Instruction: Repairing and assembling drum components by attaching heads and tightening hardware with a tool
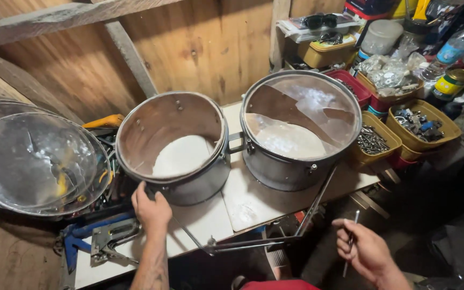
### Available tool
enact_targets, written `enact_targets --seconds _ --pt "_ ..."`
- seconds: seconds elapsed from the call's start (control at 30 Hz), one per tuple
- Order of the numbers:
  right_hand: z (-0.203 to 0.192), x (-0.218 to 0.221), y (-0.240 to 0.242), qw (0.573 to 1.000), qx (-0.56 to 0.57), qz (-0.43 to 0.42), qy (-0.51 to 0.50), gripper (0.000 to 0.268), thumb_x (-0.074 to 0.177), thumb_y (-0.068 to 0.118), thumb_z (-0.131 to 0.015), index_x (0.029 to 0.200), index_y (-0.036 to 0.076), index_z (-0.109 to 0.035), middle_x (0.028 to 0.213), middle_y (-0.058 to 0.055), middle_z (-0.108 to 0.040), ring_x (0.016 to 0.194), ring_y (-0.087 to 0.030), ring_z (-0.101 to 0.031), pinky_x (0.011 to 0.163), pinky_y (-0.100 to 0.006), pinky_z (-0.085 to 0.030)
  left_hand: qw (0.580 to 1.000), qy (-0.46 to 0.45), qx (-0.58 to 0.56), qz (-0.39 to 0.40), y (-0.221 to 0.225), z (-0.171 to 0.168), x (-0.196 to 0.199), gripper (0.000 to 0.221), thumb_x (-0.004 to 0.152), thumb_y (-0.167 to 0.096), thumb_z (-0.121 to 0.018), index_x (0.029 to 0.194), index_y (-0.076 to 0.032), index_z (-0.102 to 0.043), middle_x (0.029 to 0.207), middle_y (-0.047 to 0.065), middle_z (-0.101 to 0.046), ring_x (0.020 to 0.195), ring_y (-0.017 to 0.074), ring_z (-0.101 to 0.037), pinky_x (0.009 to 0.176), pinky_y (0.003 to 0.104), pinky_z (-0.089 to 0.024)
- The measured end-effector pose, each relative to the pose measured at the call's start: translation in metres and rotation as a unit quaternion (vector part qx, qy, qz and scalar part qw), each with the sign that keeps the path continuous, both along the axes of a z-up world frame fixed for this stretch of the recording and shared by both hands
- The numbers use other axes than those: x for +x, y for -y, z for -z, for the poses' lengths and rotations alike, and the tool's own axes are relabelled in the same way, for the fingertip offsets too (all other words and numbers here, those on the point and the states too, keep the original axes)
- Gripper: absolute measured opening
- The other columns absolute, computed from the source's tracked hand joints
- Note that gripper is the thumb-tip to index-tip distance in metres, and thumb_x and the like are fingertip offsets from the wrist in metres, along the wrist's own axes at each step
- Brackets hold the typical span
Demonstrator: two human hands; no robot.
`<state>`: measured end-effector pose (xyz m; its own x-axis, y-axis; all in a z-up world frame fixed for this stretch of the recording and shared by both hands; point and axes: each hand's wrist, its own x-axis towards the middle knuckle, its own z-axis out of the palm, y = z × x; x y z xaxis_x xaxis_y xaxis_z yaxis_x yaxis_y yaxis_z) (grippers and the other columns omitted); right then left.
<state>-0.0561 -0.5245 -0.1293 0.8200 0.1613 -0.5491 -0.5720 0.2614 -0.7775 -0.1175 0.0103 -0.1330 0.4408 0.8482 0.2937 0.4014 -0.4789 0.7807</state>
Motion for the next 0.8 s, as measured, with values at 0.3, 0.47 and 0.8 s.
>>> enact_targets --seconds 0.3,0.47,0.8 --pt "-0.054 0.018 -0.033 0.997 0.075 0.020 -0.004 0.044 0.089 -0.016 -0.044 0.131 -0.012 -0.057 0.115 -0.032 -0.064 0.095 -0.040 -0.060 0.086 -0.048 -0.048 0.986 -0.097 0.132 0.013 -0.066 0.001 0.048 0.044 0.081 -0.013 -0.065 0.124 -0.006 -0.070 0.116 0.021 -0.069 0.109 0.0414 -0.064 0.098 0.049 -0.048" --pt "-0.142 0.018 -0.079 0.996 0.067 -0.030 -0.043 0.067 0.083 -0.004 -0.049 0.149 -0.010 -0.042 0.150 -0.037 -0.053 0.135 -0.046 -0.053 0.114 -0.054 -0.041 0.974 -0.065 0.210 -0.048 -0.060 -0.004 0.054 0.039 0.078 -0.008 -0.068 0.117 -0.006 -0.071 0.110 0.024 -0.066 0.104 0.0470 -0.058 0.102 0.052 -0.040" --pt "-0.102 0.049 -0.132 0.982 0.177 -0.069 0.021 0.040 0.096 0.000 -0.052 0.137 -0.003 -0.053 0.131 -0.028 -0.063 0.121 -0.040 -0.061 0.103 -0.055 -0.048 0.888 0.171 0.201 0.377 0.195 -0.096 0.027 0.006 0.083 -0.016 -0.077 0.087 -0.014 -0.073 0.079 0.003 -0.070 0.071 0.0228 -0.066 0.070 0.035 -0.051"
